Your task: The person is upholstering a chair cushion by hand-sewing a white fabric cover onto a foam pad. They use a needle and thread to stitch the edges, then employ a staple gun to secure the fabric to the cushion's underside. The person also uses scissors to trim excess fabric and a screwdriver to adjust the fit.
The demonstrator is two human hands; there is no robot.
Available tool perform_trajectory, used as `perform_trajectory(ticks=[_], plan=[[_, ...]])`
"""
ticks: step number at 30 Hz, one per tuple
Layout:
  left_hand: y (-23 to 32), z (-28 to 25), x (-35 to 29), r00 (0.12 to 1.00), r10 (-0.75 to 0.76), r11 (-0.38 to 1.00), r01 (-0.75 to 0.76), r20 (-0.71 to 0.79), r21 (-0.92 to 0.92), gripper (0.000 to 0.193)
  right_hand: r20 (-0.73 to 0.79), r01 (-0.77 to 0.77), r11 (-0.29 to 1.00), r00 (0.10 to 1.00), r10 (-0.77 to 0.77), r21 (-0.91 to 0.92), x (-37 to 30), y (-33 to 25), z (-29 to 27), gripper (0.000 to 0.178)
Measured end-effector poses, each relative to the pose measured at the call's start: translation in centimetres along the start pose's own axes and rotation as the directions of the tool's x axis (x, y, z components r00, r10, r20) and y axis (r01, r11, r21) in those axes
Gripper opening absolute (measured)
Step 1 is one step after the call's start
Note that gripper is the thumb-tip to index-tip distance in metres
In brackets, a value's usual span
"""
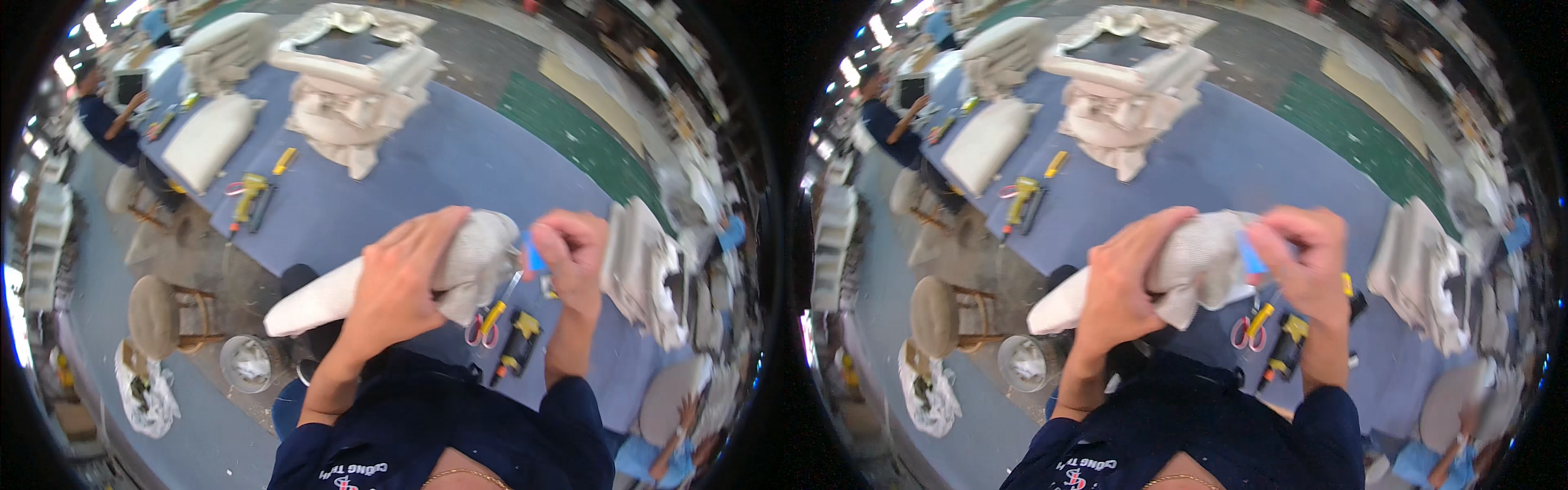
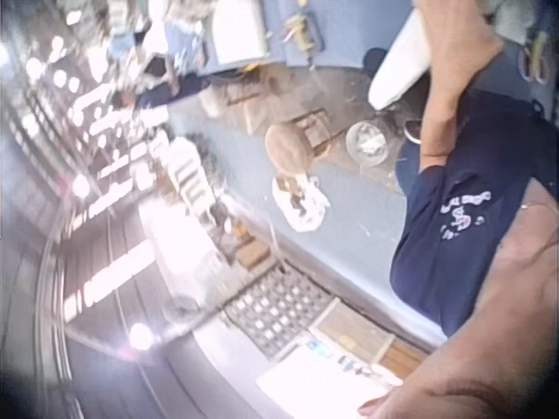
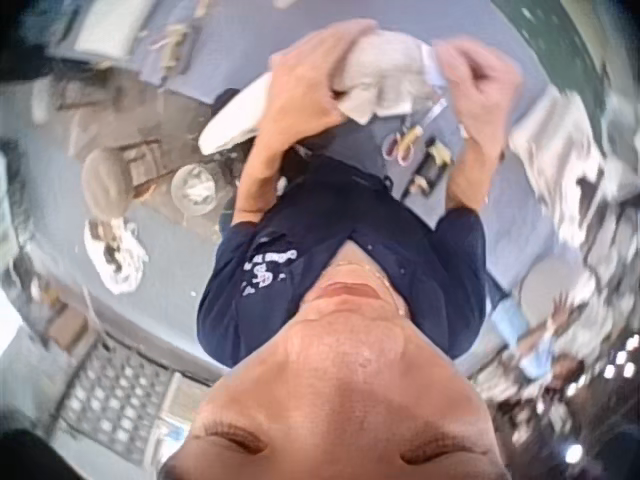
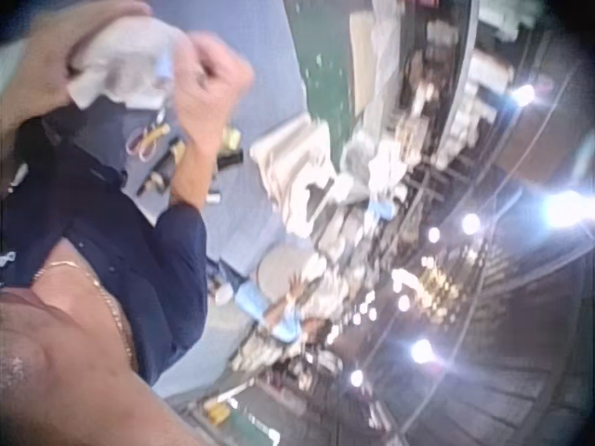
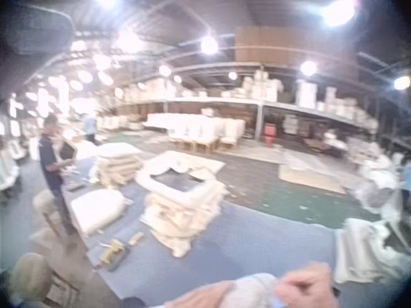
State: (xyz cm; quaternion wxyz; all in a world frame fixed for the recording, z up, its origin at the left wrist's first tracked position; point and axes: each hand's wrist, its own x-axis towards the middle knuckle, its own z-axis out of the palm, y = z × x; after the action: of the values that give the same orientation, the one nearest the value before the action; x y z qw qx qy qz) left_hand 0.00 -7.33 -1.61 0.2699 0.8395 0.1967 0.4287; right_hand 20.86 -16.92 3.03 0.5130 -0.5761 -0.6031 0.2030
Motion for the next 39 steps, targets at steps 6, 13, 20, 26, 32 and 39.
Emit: perform_trajectory(ticks=[6, 13, 20, 26, 32, 39], plan=[[0.8, 0.1, -1.7, 0.999, 0.04, 0.997, -0.038, 0.029, -0.073, 0.069, 0.142, 0.079, 0.994, 0.986, -0.09, 0.08, -0.3, -1.2, 2.6, 0.017], [1.0, 0.2, -2.7, 0.996, 0.074, 0.995, -0.07, 0.054, -0.069, 0.071, 0.107, 0.035, 0.999, 0.993, -0.039, 0.037, -1.5, -1.4, 3.5, 0.024], [1.3, 0.3, -3.0, 0.996, 0.073, 0.993, -0.067, 0.055, -0.095, 0.076, 0.077, -0.05, 0.998, 0.996, 0.047, 0.032, -2.1, -2.1, 3.8, 0.027], [1.9, 0.8, -2.9, 0.998, 0.06, 0.995, -0.057, 0.029, -0.086, 0.066, 0.185, -0.041, 0.999, 0.982, 0.043, -0.015, -1.9, -2.0, 2.7, 0.027], [-0.2, -0.6, -2.0, 0.999, 0.035, 0.999, -0.035, 0.003, -0.007, 0.065, -0.017, 0.038, 0.999, 0.999, -0.038, 0.02, -1.9, 1.5, 2.8, 0.022], [-4.4, -2.3, 2.2, 0.997, -0.029, 0.997, 0.024, -0.07, -0.074, 0.059, -0.487, -0.516, 0.804, 0.643, 0.591, 0.295, -12.7, 29.8, -3.0, 0.04]])
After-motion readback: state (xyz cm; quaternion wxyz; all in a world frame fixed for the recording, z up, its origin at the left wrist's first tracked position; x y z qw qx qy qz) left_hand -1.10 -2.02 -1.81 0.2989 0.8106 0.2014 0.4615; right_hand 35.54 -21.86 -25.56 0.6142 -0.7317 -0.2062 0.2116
